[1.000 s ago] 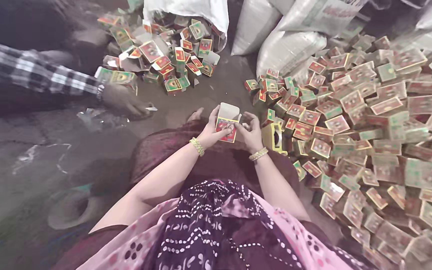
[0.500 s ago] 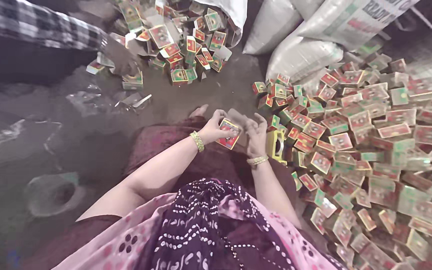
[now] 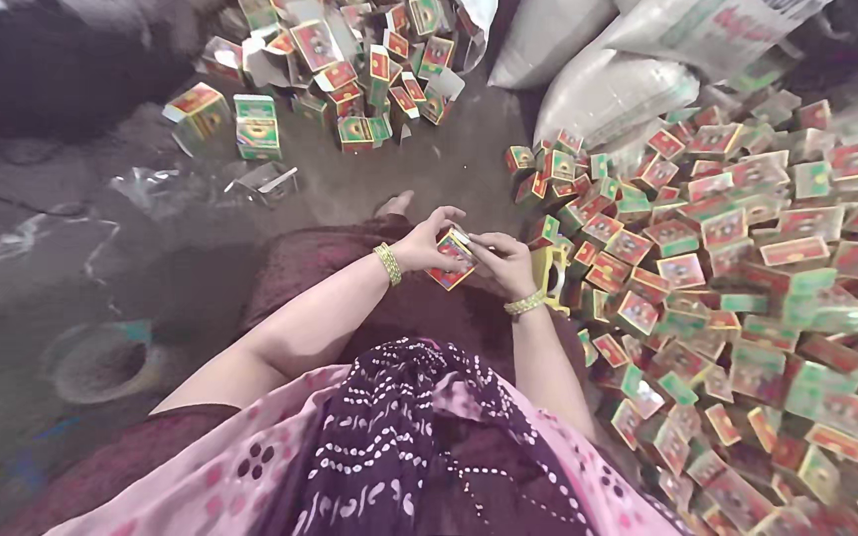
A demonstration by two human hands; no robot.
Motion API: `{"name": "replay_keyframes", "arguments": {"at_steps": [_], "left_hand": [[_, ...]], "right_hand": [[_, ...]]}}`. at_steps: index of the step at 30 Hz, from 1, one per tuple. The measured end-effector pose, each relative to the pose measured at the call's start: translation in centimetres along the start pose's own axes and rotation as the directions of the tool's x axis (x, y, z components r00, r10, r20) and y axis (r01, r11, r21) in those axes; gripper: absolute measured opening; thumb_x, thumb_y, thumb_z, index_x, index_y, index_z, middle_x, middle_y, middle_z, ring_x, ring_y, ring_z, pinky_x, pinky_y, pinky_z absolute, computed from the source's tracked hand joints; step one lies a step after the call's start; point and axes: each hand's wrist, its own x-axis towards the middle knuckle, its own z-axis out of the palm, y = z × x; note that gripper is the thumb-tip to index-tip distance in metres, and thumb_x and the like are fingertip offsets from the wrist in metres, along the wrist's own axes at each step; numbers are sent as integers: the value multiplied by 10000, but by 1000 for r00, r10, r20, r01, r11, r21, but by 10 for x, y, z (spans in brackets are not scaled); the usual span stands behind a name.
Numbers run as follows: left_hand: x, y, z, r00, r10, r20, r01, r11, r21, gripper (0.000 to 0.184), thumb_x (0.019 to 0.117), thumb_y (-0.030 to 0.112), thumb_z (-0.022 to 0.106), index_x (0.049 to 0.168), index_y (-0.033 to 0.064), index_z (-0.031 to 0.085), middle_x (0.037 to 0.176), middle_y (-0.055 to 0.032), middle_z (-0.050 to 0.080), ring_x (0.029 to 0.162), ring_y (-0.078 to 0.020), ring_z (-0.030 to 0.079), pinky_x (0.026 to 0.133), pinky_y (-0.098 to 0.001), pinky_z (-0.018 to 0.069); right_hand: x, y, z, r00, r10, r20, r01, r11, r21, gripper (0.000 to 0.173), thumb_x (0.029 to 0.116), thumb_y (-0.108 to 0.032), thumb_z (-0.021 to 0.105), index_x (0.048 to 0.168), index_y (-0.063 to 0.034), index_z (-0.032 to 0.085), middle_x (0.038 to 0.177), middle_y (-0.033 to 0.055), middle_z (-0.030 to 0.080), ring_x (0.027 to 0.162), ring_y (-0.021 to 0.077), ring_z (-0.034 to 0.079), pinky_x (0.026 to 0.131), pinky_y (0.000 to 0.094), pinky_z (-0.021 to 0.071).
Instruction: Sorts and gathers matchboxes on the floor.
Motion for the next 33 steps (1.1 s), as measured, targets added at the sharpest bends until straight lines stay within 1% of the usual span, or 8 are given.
{"name": "replay_keyframes", "arguments": {"at_steps": [6, 12, 15, 17, 20, 23, 28, 33], "left_hand": [[0, -4, -2, 1000, -5, 5, 4, 999, 38, 886, 623, 111, 940, 1383, 101, 485, 1140, -81, 693, 957, -201, 710, 802, -411, 630], [4, -13, -8, 983, -34, -182, 29, 999, -27, 619, 733, 162, 915, 1254, 96, 588, 1105, -107, 703, 922, -202, 717, 807, -419, 624], [2, -15, -4, 991, -36, -132, 28, 998, -59, 500, 798, 202, 861, 1219, 103, 610, 1083, -94, 724, 902, -203, 728, 782, -413, 635], [5, -15, -4, 992, -55, -118, 48, 997, -63, 461, 861, 246, 820, 1238, 107, 594, 1068, -100, 727, 882, -210, 734, 780, -420, 636], [9, -15, -8, 979, -111, -171, 96, 991, -98, 442, 909, 292, 751, 1269, 115, 566, 1065, -96, 719, 888, -197, 728, 795, -417, 625], [10, -9, -11, 956, -168, -240, 133, 979, -157, 475, 907, 302, 742, 1293, 114, 537, 1069, -121, 694, 884, -205, 716, 792, -414, 616], [16, -12, -12, 945, -181, -272, 148, 979, -139, 499, 903, 327, 766, 1304, 123, 548, 1076, -138, 693, 881, -233, 714, 780, -447, 612], [15, -15, -13, 948, -151, -279, 128, 987, -99, 489, 887, 341, 776, 1273, 129, 563, 1053, -108, 698, 868, -207, 713, 779, -427, 613]], "right_hand": [[0, 0, 0, 988, -70, 135, 91, 983, -157, 243, 948, -124, 601, 1090, -130, 798, 1145, 41, 711, 1070, 144, 654, 911, 360, 564], [-8, 1, 32, 983, -182, 28, 176, 883, -436, 398, 1008, -23, 552, 1387, -87, 652, 1265, 124, 712, 1158, 233, 690, 1016, 425, 563], [-8, -5, 20, 998, 30, 46, -11, 931, -366, 519, 1044, -96, 547, 1551, -126, 444, 1290, 64, 713, 1127, 180, 710, 973, 421, 593], [-7, -12, -7, 975, 222, 5, -202, 899, -388, 505, 1044, -224, 598, 1530, -174, 472, 1266, 41, 720, 1081, 173, 715, 931, 434, 600], [-10, 2, -74, 850, 495, -181, -499, 646, -578, 589, 956, -372, 706, 1442, -85, 536, 1255, 205, 673, 1105, 395, 669, 924, 644, 533], [-21, 49, -127, 663, 653, -366, -709, 392, -586, 809, 809, -411, 857, 1385, 29, 499, 1166, 307, 654, 1027, 484, 663, 868, 692, 525], [-28, 115, -154, 578, 730, -364, -722, 250, -645, 829, 778, -510, 843, 1372, 1, 572, 1290, 249, 646, 1224, 398, 618, 1055, 612, 469], [-22, 123, -148, 582, 736, -345, -701, 238, -673, 788, 771, -493, 840, 1327, 13, 605, 1257, 242, 663, 1193, 400, 635, 1030, 615, 487]]}}
